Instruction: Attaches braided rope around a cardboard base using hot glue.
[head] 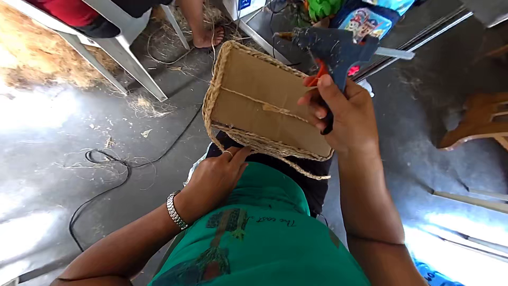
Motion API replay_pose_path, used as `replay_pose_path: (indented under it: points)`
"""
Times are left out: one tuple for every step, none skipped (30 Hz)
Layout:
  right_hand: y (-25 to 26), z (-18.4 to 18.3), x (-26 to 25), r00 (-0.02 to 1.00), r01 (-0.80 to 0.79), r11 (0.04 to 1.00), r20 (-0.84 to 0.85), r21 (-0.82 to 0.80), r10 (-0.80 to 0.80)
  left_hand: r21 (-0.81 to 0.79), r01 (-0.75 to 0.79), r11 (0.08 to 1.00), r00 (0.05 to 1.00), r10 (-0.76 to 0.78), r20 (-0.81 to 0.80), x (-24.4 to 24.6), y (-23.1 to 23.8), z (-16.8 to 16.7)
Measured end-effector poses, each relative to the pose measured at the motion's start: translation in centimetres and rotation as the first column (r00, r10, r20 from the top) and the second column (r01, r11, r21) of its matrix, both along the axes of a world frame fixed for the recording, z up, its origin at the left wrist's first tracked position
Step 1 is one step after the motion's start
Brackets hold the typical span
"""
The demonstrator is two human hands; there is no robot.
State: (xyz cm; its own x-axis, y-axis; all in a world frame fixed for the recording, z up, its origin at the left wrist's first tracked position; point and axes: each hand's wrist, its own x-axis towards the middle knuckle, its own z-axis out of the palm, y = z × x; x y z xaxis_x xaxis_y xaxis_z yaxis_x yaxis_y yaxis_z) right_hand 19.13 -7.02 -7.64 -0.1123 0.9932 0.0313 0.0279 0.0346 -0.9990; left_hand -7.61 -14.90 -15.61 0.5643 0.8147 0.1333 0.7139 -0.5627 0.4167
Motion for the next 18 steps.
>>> replay_pose_path:
  points:
    - [-0.2, 0.0, 0.3, 1.0, 0.0, 1.0, -0.015, 0.004, 0.0, 0.014, -0.016, 1.0, 0.999, 0.016, -0.035, 0.1, 0.1, 0.0]
    - [-0.4, 0.1, 0.4, 0.999, 0.002, 1.0, -0.033, 0.01, -0.001, 0.032, -0.021, 0.999, 0.997, 0.023, -0.067, 0.3, 0.2, -0.2]
    - [-0.7, 0.1, 0.5, 0.999, 0.005, 1.0, -0.052, 0.014, -0.004, 0.043, -0.02, 0.999, 0.996, 0.024, -0.086, 0.4, 0.3, -0.3]
    - [-1.0, 0.2, 0.5, 0.998, 0.012, 1.0, -0.07, 0.016, -0.011, 0.044, -0.016, 0.999, 0.997, 0.02, -0.08, 0.5, 0.5, -0.2]
    - [-1.3, 0.3, 0.4, 0.997, 0.013, 1.0, -0.071, 0.011, -0.012, 0.035, -0.01, 0.999, 0.999, 0.011, -0.036, 0.6, 0.6, -0.1]
    - [-1.9, 0.3, 0.5, 0.999, 0.003, 1.0, -0.051, -0.004, -0.003, 0.0, -0.007, 1.0, 0.999, 0.007, 0.036, 0.7, 0.7, 0.4]
    - [-2.3, 0.2, 0.7, 1.0, -0.019, 1.0, -0.013, -0.011, 0.019, -0.053, -0.003, 0.999, 0.992, 0.01, 0.123, 0.7, 0.9, 0.8]
    - [-2.6, 0.2, 1.0, 0.998, -0.044, 0.999, 0.047, -0.003, 0.045, -0.118, 0.009, 0.993, 0.976, 0.017, 0.216, 0.6, 1.0, 1.2]
    - [-2.8, 0.2, 1.2, 0.99, -0.067, 0.998, 0.127, 0.013, 0.064, -0.187, 0.028, 0.982, 0.953, 0.03, 0.301, 0.6, 1.1, 1.5]
    - [-3.0, 0.4, 1.3, 0.972, -0.09, 0.995, 0.223, 0.032, 0.08, -0.249, 0.051, 0.967, 0.922, 0.051, 0.384, 0.6, 1.2, 1.8]
    - [-3.2, 0.5, 1.4, 0.948, -0.103, 0.994, 0.306, 0.047, 0.084, -0.302, 0.073, 0.951, 0.884, 0.079, 0.461, 0.6, 1.3, 1.9]
    - [-3.3, 0.7, 1.5, 0.926, -0.115, 0.992, 0.367, 0.054, 0.087, -0.348, 0.096, 0.933, 0.843, 0.11, 0.527, 0.7, 1.3, 2.0]
    - [-3.5, 0.8, 1.6, 0.91, -0.127, 0.99, 0.403, 0.054, 0.094, -0.385, 0.123, 0.915, 0.802, 0.137, 0.582, 0.7, 1.4, 2.0]
    - [-3.7, 1.0, 1.5, 0.9, -0.129, 0.991, 0.426, 0.047, 0.096, -0.413, 0.149, 0.898, 0.766, 0.159, 0.622, 0.8, 1.5, 2.1]
    - [-3.8, 1.1, 1.3, 0.884, -0.12, 0.992, 0.46, 0.046, 0.085, -0.433, 0.167, 0.886, 0.739, 0.179, 0.65, 0.9, 1.6, 2.2]
    - [-3.9, 1.0, 1.1, 0.87, -0.105, 0.993, 0.489, 0.059, 0.063, -0.444, 0.178, 0.878, 0.72, 0.192, 0.667, 0.9, 1.6, 2.3]
    - [-4.0, 0.8, 0.7, 0.865, -0.091, 0.993, 0.5, 0.078, 0.04, -0.449, 0.185, 0.874, 0.706, 0.2, 0.68, 1.0, 1.6, 2.4]
    - [-3.9, 0.6, 0.5, 0.87, -0.093, 0.992, 0.492, 0.091, 0.036, -0.452, 0.19, 0.872, 0.697, 0.204, 0.688, 1.1, 1.7, 2.5]
